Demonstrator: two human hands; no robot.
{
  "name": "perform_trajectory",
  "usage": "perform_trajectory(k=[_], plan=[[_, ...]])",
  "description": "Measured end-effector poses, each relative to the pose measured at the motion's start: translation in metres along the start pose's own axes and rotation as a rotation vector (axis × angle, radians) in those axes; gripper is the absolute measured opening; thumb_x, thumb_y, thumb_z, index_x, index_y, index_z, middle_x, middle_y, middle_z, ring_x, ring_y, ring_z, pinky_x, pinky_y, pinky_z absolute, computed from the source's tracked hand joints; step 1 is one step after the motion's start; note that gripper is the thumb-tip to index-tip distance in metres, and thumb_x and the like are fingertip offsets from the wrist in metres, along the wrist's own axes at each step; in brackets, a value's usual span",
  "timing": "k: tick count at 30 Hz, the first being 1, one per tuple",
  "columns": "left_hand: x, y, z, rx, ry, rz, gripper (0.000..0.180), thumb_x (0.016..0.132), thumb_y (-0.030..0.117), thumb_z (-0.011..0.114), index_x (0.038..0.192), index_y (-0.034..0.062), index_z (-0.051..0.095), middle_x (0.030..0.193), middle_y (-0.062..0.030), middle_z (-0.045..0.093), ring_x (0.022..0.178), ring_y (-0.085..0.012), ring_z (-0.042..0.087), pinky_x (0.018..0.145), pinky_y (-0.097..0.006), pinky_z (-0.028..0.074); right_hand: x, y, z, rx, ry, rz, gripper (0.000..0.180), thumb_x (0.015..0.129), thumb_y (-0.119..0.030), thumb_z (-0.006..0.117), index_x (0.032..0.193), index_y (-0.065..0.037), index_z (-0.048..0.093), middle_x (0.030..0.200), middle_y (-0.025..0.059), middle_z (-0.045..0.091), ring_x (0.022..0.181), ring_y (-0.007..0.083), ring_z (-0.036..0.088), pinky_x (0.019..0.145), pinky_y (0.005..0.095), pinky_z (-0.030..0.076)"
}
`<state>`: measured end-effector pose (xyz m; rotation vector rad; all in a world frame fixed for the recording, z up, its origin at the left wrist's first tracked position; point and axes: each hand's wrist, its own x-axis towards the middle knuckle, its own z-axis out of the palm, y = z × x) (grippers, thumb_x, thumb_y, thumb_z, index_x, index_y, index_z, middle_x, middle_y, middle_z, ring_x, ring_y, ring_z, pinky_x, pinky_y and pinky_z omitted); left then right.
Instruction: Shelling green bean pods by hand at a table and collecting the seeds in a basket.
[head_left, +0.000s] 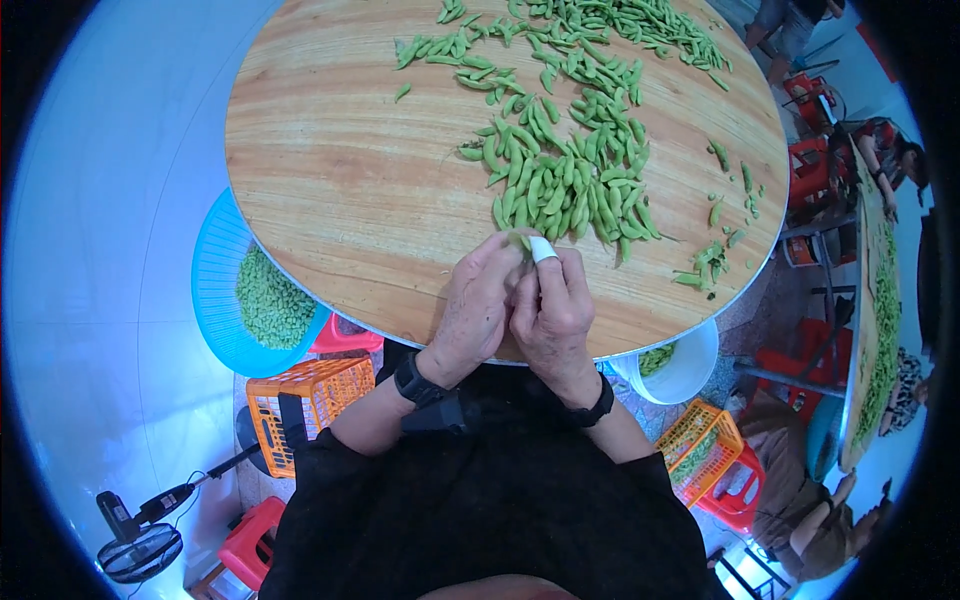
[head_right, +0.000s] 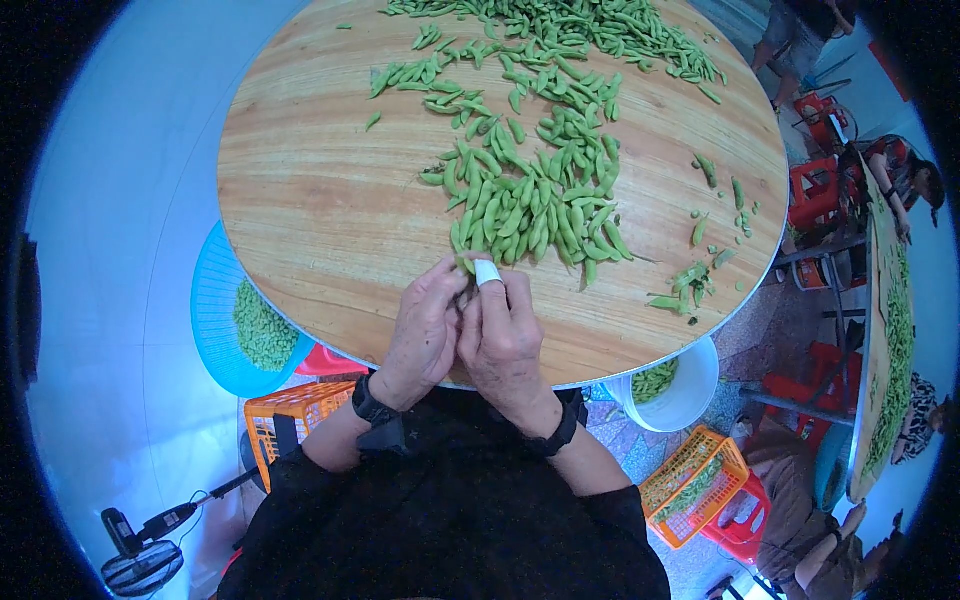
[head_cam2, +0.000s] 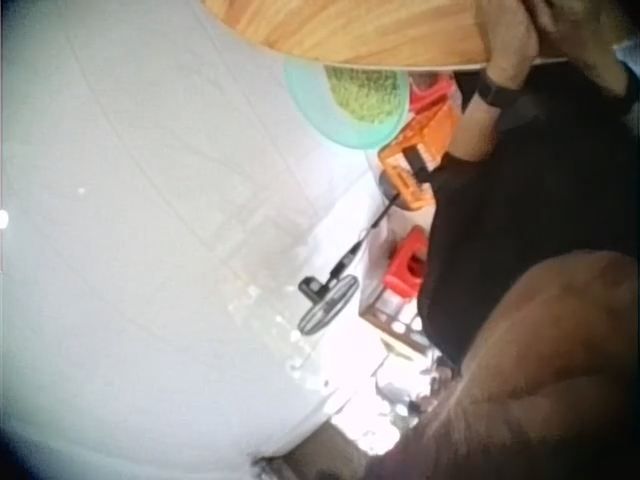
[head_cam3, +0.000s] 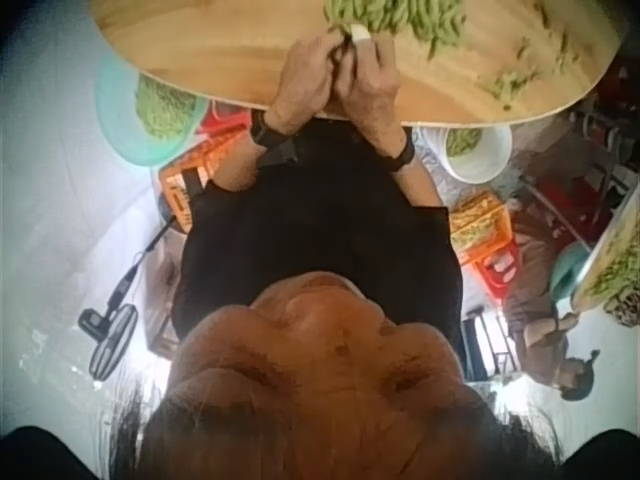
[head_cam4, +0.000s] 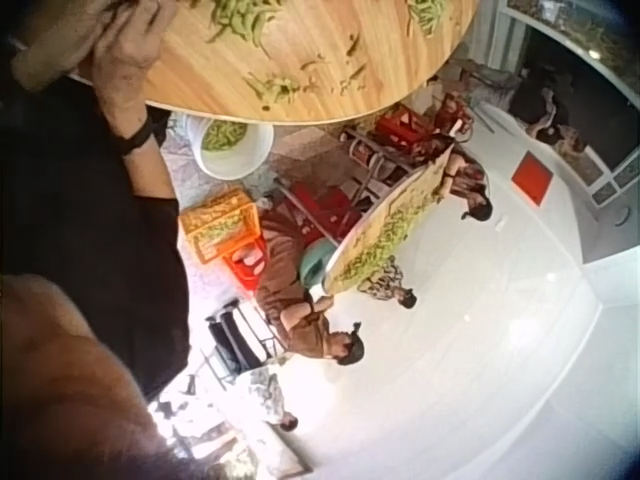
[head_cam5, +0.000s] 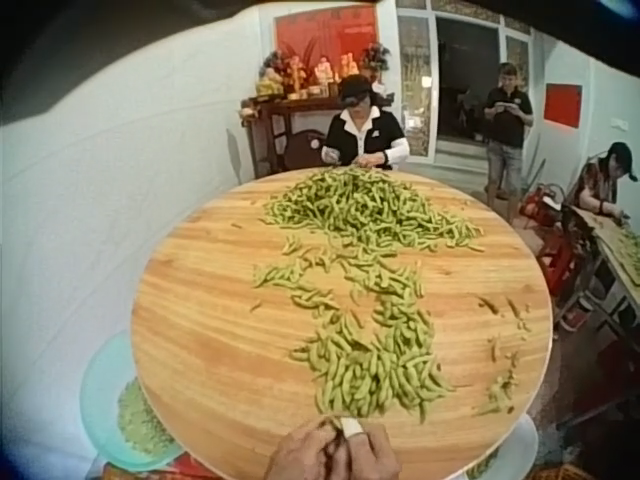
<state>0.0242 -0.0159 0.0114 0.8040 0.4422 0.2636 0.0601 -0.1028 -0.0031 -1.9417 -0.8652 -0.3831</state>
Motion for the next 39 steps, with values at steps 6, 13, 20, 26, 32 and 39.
perform_trajectory(k=[6,13,20,26,32,39], plan=[[0.005,-0.006,-0.024,-0.063,-0.109,-0.033,0.027,0.092,0.006,0.046,0.115,-0.0037,0.057,0.085,0.0004,0.058,0.064,-0.0025,0.042,0.055,-0.018,0.035,0.003,0.0,-0.007,0.107,-0.022,0.093,0.028,0.08,0.008,0.055,0.107,0.005,0.06,0.087,0.0164,0.054,0.071,0.0298,0.059,0.06,0.0372,0.049],[0.012,0.02,-0.034,0.073,-0.137,-0.143,0.026,0.094,0.01,0.052,0.114,-0.0033,0.059,0.076,0.0022,0.053,0.063,-0.0043,0.042,0.053,-0.019,0.036,-0.004,0.036,-0.061,0.179,0.22,0.412,0.02,0.089,0.0,0.052,0.106,0.001,0.063,0.084,0.0057,0.061,0.071,0.0103,0.054,0.061,0.0263,0.044],[0.053,0.064,-0.028,1.227,-0.064,0.314,0.024,0.085,0.022,0.066,0.094,-0.0001,0.066,0.068,-0.0064,0.058,0.063,-0.0165,0.055,0.058,-0.031,0.045,-0.06,0.153,-0.195,-0.662,0.351,0.45,0.023,0.089,-0.008,0.054,0.109,0.002,0.062,0.083,0.0192,0.065,0.069,0.0317,0.063,0.062,0.0392,0.049],[0.07,0.055,-0.03,1.494,-0.144,0.402,0.023,0.08,0.02,0.068,0.092,0.0007,0.068,0.074,-0.0182,0.064,0.069,-0.0314,0.063,0.064,-0.039,0.049,-0.091,0.172,-0.224,-0.976,0.23,0.591,0.032,0.089,-0.01,0.053,0.119,0.0,0.058,0.088,0.0276,0.065,0.08,0.0403,0.065,0.068,0.0439,0.051],[0.065,0.055,-0.034,1.328,-0.167,0.479,0.017,0.083,0.014,0.065,0.092,0.0002,0.067,0.08,-0.0125,0.065,0.07,-0.0239,0.061,0.066,-0.034,0.048,-0.022,0.085,-0.158,-0.28,0.335,0.461,0.028,0.093,-0.003,0.05,0.118,-0.001,0.061,0.085,0.0098,0.069,0.073,0.0114,0.063,0.064,0.0265,0.05],[0.014,0.041,-0.015,0.73,-0.143,0.029,0.011,0.09,0.013,0.062,0.094,0.0027,0.063,0.077,0.0041,0.055,0.067,-0.0043,0.046,0.06,-0.022,0.039,0.018,0.014,-0.052,0.866,-0.309,0.738,0.027,0.095,-0.008,0.051,0.119,0.0,0.06,0.065,-0.0018,0.052,0.053,0.0044,0.044,0.048,0.0197,0.037]])
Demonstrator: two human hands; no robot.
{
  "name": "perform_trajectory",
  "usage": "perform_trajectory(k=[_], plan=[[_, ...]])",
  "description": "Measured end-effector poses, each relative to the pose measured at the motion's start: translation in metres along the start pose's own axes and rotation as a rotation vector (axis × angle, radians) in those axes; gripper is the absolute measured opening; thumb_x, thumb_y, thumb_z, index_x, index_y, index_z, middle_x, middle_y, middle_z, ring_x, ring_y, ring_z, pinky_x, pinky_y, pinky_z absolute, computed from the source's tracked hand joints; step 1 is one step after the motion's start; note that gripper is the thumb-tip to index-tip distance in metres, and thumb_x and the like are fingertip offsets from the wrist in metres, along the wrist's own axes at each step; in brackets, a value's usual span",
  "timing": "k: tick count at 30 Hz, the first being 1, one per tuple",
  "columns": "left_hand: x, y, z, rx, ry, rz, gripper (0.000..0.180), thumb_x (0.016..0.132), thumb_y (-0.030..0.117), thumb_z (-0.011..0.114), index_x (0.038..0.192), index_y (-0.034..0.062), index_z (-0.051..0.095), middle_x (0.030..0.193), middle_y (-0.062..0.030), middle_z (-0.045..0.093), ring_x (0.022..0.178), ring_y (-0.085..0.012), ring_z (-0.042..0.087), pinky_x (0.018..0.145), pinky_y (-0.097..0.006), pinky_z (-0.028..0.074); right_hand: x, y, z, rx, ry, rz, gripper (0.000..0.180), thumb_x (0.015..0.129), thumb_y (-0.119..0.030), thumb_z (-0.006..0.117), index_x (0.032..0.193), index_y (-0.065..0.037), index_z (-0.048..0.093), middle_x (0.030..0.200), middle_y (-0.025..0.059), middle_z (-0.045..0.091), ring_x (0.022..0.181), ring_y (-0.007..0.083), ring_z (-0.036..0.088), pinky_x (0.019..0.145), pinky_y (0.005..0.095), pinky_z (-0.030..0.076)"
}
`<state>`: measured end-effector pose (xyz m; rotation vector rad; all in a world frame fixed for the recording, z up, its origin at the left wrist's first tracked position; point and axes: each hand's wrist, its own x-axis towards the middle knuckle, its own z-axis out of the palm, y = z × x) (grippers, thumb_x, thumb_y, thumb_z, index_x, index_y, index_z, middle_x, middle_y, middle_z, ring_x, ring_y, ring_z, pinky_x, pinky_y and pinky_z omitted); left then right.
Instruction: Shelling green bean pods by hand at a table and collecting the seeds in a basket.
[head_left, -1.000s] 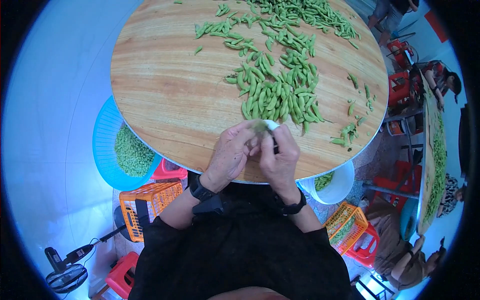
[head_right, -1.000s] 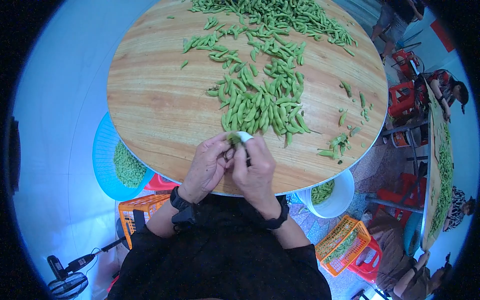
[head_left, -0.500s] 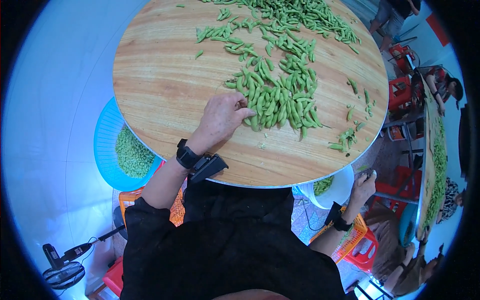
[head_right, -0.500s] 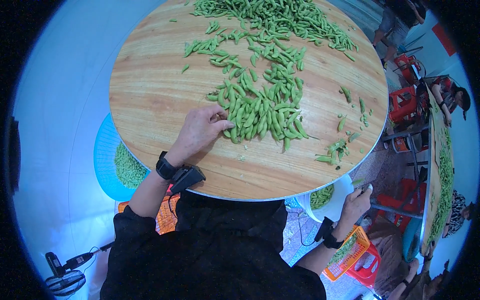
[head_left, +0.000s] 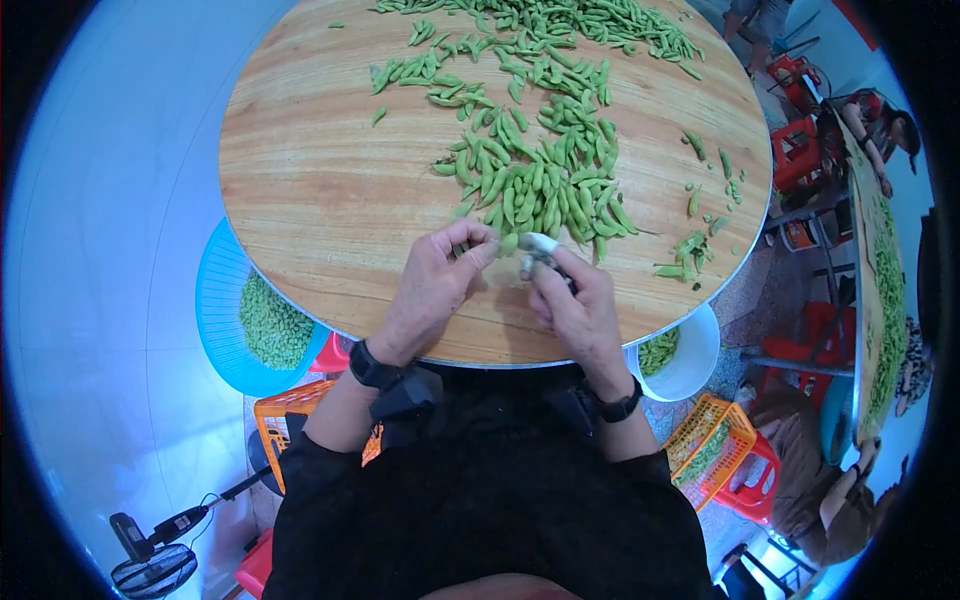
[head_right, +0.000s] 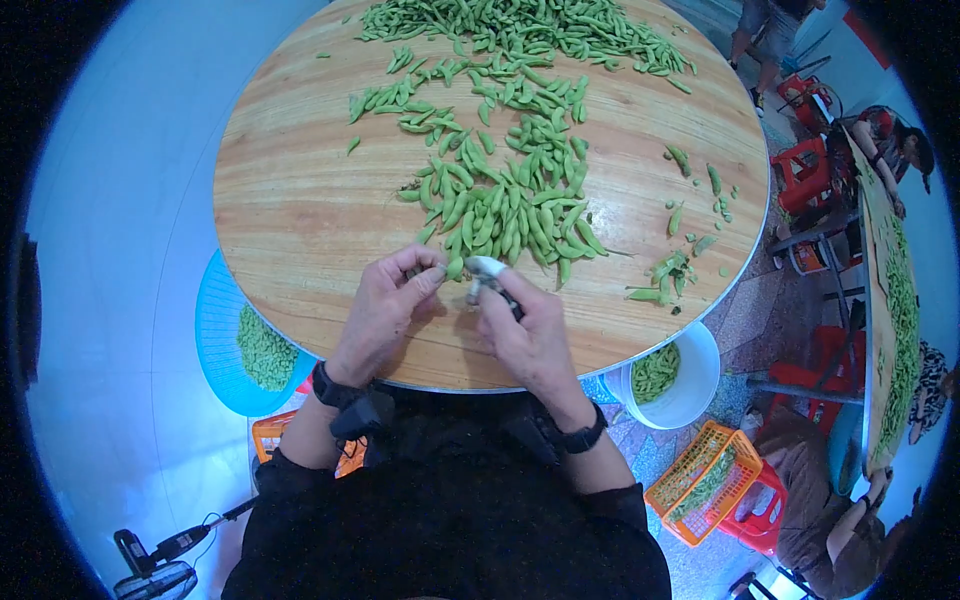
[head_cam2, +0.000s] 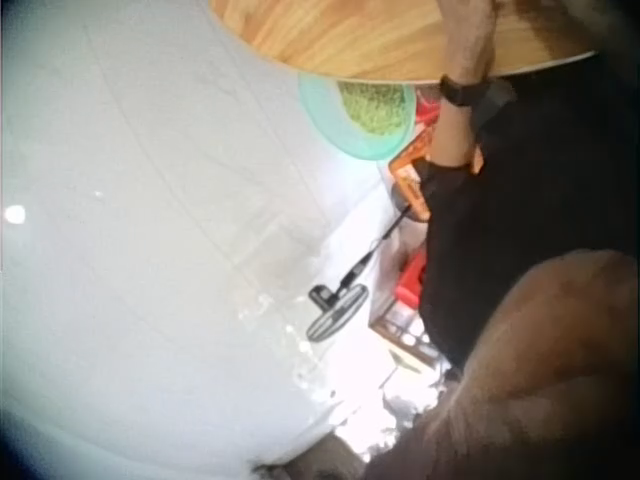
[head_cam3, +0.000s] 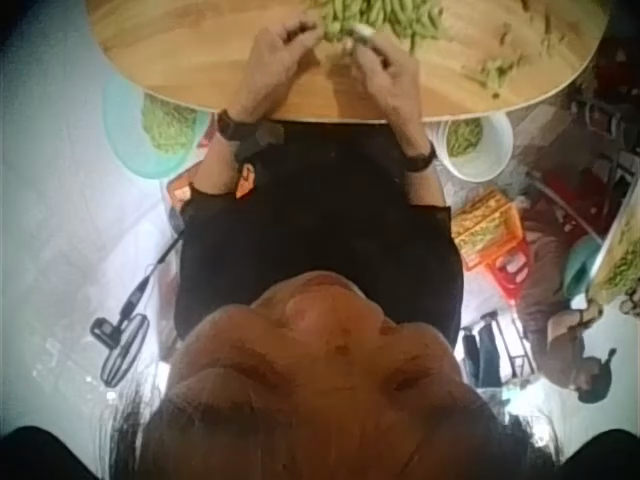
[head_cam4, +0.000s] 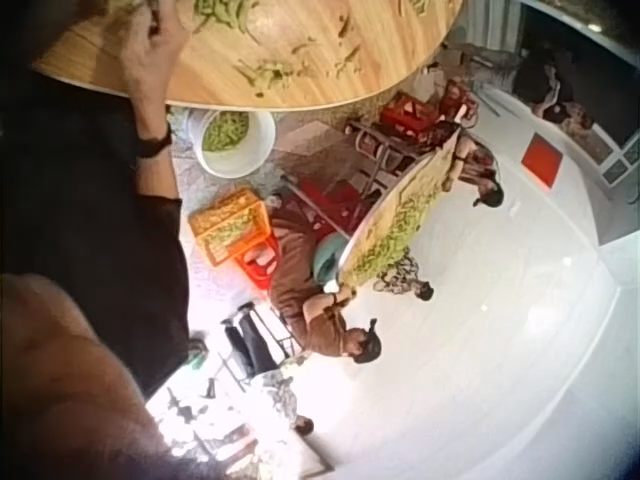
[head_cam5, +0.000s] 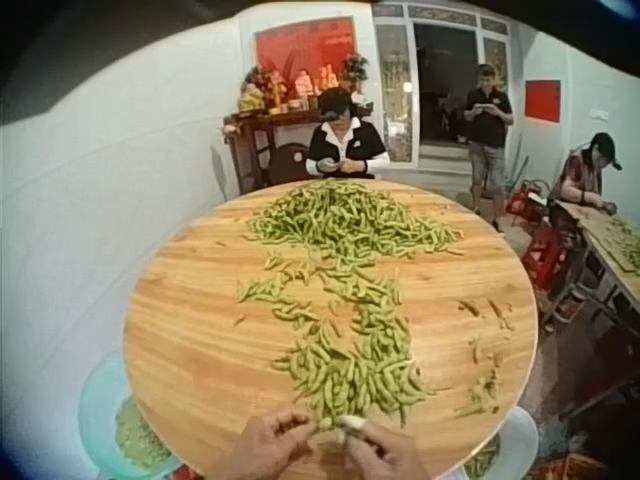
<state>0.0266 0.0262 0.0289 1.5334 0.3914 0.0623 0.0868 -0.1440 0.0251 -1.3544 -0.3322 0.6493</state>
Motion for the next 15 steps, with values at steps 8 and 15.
perform_trajectory(k=[8,15], plan=[[-0.008,-0.018,0.013,0.333,0.218,0.401,0.006,0.088,0.003,0.059,0.091,-0.0023,0.058,0.083,-0.0074,0.051,0.068,-0.0136,0.048,0.06,-0.027,0.04,0.009,0.006,0.009,0.204,-0.031,0.119,0.023,0.097,-0.011,0.052,0.115,0.002,0.059,0.062,-0.0038,0.047,0.05,0.0022,0.038,0.043,0.0188,0.03],[-0.005,-0.028,0.005,-0.726,-0.232,-0.205,0.012,0.094,0.017,0.06,0.094,0.0061,0.057,0.077,0.0016,0.052,0.067,-0.0061,0.045,0.058,-0.021,0.037,0.012,0.008,-0.01,0.356,-0.192,0.17,0.021,0.096,-0.008,0.05,0.112,0.0,0.061,0.069,-0.0023,0.051,0.051,0.0024,0.039,0.043,0.0193,0.032]])
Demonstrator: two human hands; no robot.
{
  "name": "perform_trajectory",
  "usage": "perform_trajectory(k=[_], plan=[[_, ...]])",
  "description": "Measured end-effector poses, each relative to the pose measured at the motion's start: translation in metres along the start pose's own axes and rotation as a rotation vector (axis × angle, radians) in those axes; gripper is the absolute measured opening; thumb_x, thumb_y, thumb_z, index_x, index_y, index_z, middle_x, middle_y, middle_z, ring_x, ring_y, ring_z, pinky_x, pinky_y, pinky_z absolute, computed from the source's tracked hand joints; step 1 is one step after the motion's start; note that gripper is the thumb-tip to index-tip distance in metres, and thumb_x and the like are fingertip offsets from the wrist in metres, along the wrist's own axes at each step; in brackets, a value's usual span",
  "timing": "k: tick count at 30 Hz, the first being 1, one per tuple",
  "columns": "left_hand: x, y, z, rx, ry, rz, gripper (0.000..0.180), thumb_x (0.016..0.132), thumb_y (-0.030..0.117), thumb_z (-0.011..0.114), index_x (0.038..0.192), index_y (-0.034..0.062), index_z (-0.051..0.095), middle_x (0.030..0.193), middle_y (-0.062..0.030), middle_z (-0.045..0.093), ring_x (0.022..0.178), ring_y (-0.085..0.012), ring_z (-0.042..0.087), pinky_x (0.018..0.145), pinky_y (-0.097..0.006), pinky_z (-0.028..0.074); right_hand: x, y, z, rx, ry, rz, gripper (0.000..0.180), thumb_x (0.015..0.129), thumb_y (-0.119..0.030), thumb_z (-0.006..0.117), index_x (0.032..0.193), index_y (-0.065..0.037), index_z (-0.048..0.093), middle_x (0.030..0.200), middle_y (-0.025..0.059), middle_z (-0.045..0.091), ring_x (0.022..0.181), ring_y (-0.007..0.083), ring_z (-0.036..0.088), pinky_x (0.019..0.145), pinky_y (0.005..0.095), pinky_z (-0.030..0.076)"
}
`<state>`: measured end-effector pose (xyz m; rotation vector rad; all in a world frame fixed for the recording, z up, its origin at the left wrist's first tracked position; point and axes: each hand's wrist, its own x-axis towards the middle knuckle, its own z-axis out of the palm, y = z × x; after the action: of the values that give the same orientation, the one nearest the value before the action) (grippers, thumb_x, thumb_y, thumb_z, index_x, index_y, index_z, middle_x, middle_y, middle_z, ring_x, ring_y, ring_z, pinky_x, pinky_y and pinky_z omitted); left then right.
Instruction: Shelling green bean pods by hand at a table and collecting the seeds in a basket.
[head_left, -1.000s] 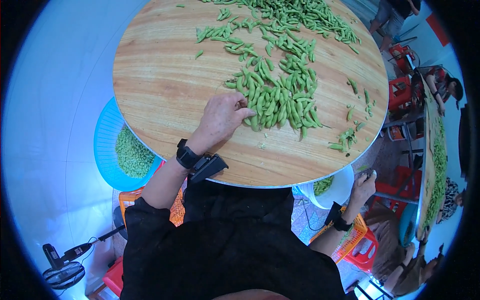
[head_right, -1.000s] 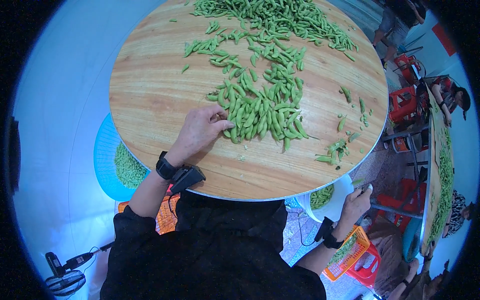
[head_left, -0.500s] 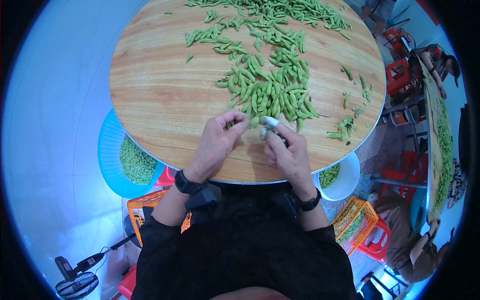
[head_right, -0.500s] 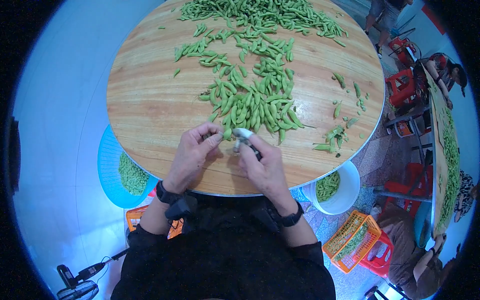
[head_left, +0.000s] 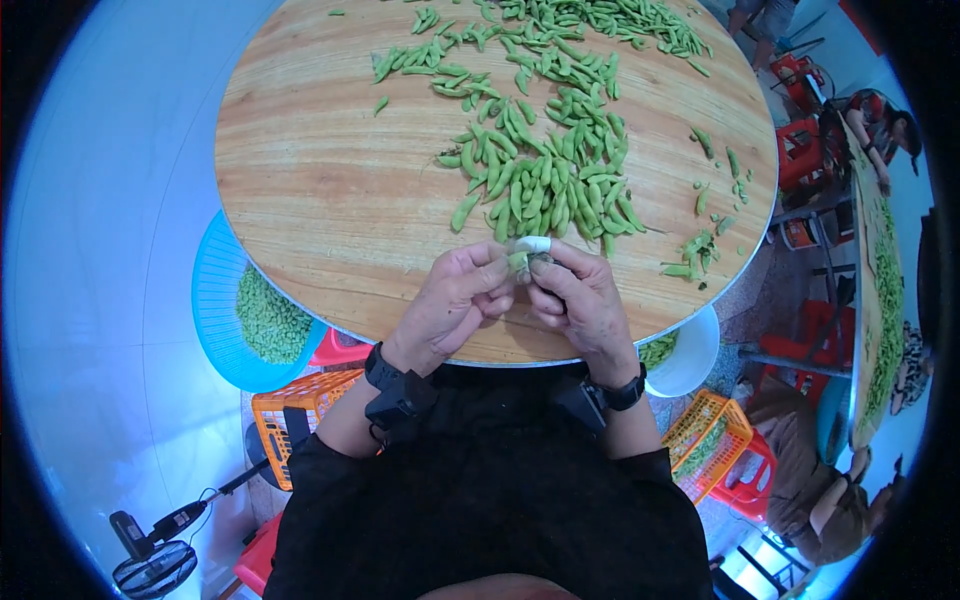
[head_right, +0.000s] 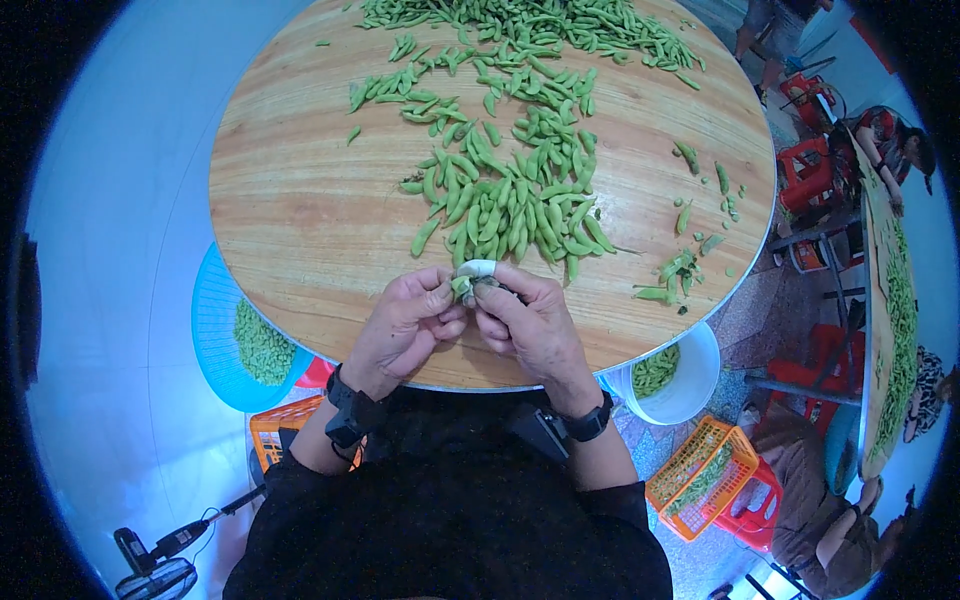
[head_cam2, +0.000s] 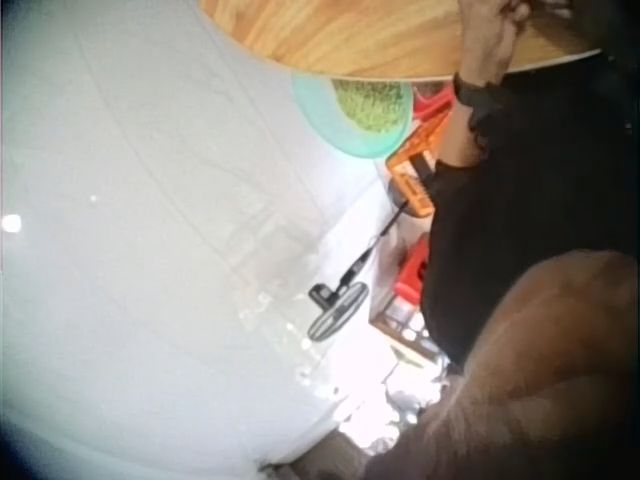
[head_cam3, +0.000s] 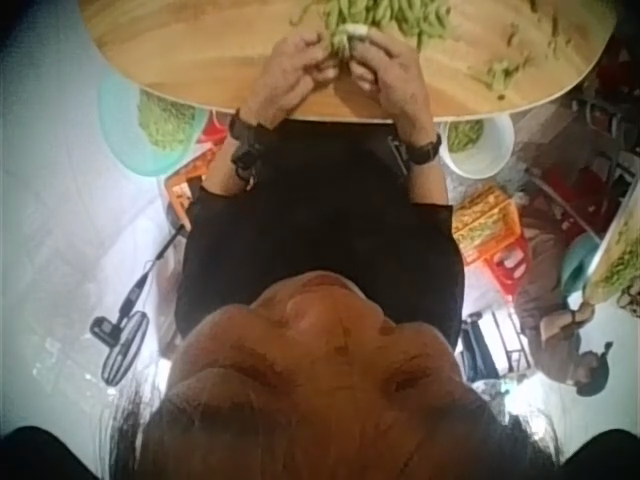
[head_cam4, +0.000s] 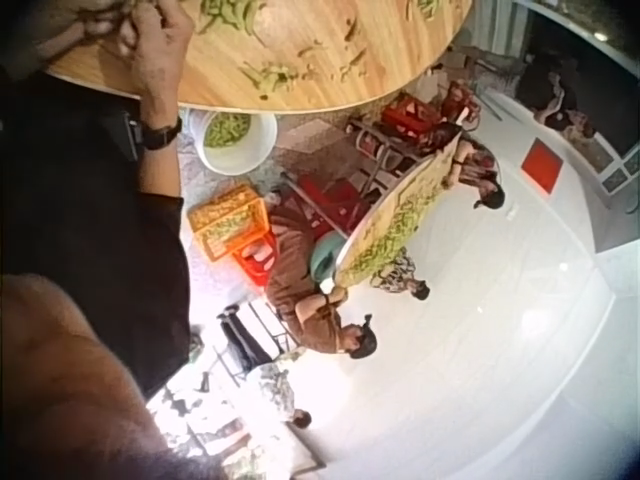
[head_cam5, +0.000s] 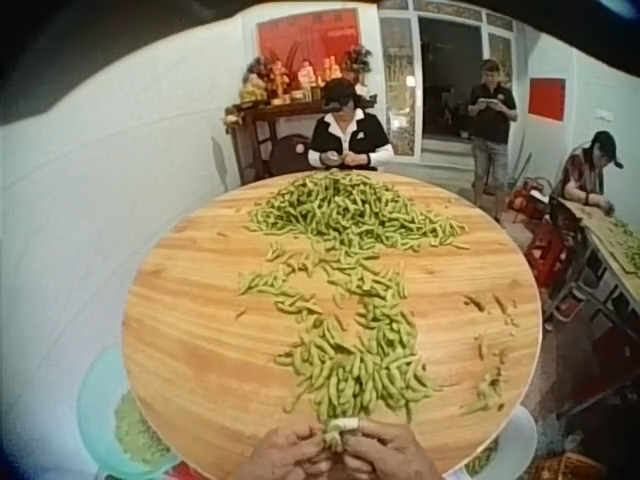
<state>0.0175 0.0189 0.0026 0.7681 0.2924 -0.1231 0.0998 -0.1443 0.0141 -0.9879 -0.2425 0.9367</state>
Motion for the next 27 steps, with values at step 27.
perform_trajectory(k=[27], plan=[[-0.011,0.054,-0.02,0.337,0.136,0.071,0.036,0.084,0.0,0.038,0.117,-0.0009,0.052,0.08,-0.0015,0.051,0.058,-0.005,0.042,0.049,-0.018,0.034,-0.068,-0.029,-0.062,-1.361,0.887,-0.774,0.022,0.086,0.004,0.052,0.105,0.002,0.062,0.08,0.0116,0.056,0.069,0.0188,0.057,0.06,0.0303,0.045]])
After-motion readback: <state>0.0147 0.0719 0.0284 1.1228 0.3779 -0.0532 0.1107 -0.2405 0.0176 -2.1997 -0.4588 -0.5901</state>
